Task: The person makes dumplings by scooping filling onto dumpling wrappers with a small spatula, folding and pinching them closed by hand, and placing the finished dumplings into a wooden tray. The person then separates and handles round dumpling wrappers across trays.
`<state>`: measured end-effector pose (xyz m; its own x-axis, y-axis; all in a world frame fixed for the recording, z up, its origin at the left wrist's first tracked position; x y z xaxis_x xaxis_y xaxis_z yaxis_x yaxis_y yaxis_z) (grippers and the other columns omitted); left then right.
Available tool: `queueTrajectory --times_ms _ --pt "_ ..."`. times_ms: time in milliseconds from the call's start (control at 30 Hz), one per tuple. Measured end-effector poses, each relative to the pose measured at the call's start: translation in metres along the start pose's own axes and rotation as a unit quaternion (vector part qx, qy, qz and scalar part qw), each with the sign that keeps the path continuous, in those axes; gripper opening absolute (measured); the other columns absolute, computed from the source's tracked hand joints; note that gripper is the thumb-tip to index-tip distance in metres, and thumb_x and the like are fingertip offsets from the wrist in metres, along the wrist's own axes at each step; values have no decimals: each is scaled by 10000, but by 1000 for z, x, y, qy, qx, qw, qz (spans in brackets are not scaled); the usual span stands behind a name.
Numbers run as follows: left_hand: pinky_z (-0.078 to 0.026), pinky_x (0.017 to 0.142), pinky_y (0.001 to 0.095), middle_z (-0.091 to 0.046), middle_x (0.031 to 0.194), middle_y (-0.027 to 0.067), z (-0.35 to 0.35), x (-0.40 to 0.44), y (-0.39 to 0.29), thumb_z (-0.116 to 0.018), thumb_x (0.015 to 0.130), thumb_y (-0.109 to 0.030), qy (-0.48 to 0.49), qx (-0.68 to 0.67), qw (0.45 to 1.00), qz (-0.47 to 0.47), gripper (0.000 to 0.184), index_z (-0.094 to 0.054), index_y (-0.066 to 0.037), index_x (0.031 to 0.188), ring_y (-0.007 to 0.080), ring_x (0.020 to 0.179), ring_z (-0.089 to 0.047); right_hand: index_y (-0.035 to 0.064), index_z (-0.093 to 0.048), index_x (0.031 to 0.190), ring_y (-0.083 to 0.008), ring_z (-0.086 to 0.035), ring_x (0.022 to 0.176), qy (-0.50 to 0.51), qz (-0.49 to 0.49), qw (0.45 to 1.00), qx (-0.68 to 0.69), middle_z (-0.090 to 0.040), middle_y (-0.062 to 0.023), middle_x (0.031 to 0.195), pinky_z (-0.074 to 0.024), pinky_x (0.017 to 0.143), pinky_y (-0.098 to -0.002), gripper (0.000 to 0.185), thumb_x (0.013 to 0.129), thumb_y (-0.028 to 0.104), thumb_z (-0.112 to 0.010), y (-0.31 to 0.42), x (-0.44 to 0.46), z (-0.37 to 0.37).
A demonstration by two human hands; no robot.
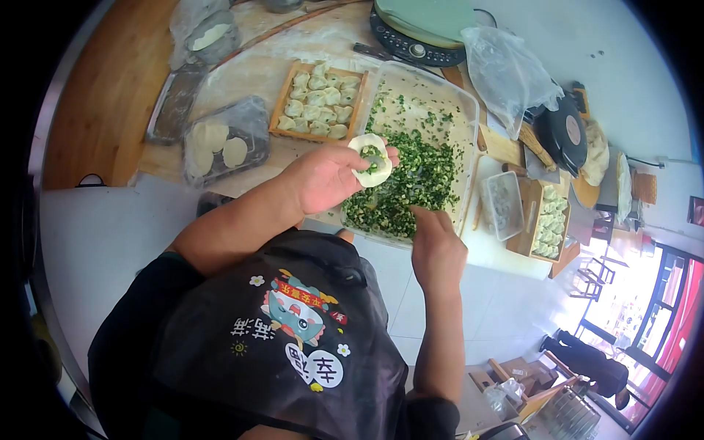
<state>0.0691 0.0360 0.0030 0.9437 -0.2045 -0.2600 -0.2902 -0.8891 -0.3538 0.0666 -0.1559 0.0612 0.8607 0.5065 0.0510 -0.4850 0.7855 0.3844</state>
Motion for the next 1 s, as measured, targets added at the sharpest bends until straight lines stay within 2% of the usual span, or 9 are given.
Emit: queueTrajectory --times_ms 167,267,367,400,533,633,833,967,1000 --pt "-377 1146 418 -577 1287 201 1 -12 -11 -475 783 82 -32 106 994 -15 518 -494 104 1300 302 1290 -524 164 -745 938 -314 -683 855 243 53 965 -81 -666 -110 931 -537 744 -434 193 865 117 -573 -12 21 -81" --pt "-411 1111 415 -586 1256 206 10 -19 -19 -418 755 134 -53 66 996 -17 504 -519 108 1249 307 1250 -549 159 -752 927 -313 -682 878 292 86 950 -69 -682 -122 951 -536 771 -427 186 884 163 -571 -13 30 -94" --pt "-408 1114 433 -573 1267 224 26 -20 -29 -416 767 91 -24 29 998 -42 508 -495 105 1269 332 1248 -541 147 -754 984 -322 -680 879 334 50 935 105 -699 -150 962 -531 792 -418 190 888 182 -594 -22 33 -92" --pt "-390 1131 440 -560 1292 228 28 -22 -34 -429 779 64 -17 14 999 -44 519 -484 99 1294 336 1276 -520 66 -733 1067 -173 -649 739 350 46 920 172 -712 -51 861 -508 670 -323 206 906 109 -610 -26 34 -91" --pt "-386 1130 437 -561 1306 227 34 -26 -39 -450 936 -118 -74 -38 996 -30 424 -481 74 1313 338 1276 -518 29 -694 1139 -32 -463 558 425 -151 824 343 -683 11 801 -361 502 -204 231 953 113 -586 -46 24 -82" --pt "-413 1099 434 -572 1293 220 35 -22 -33 -438 991 -192 -84 -52 995 -26 413 -482 63 1312 334 1245 -539 12 -658 1197 -18 -384 498 397 -231 778 430 -678 -7 803 -293 455 -187 266 970 122 -573 -48 16 -60" --pt "-459 1020 435 -607 1216 179 22 -1 10 -388 1031 -232 -130 -57 990 10 365 -502 16 1274 301 1143 -586 17 -652 1227 -14 -384 531 154 -258 812 501 -669 2 838 -296 486 -175 279 983 123 -567 -32 6 -12" --pt "-477 985 428 -621 1139 160 5 13 34 -396 1035 -210 -133 -85 987 31 302 -533 4 1196 277 1066 -603 85 -674 1259 -130 -553 729 -56 -55 964 253 -644 -47 890 -457 664 -258 315 963 45 -573 -8 0 -5" --pt "-480 977 424 -621 1129 158 2 17 38 -401 1032 -203 -136 -95 986 33 289 -538 4 1181 276 1059 -604 106 -676 1264 -182 -591 811 -43 -75 974 211 -618 -93 904 -479 721 -301 345 942 16 -592 6 -2 -1"
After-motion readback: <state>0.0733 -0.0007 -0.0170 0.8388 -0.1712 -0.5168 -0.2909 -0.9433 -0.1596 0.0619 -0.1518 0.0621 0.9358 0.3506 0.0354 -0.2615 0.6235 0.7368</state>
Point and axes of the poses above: each hand's wrist, its own x-axis towards the middle knuckle, its own z-axis out of the back of the hand, y = z × x, the point moved 6 cm from there along x, towards the middle knuckle
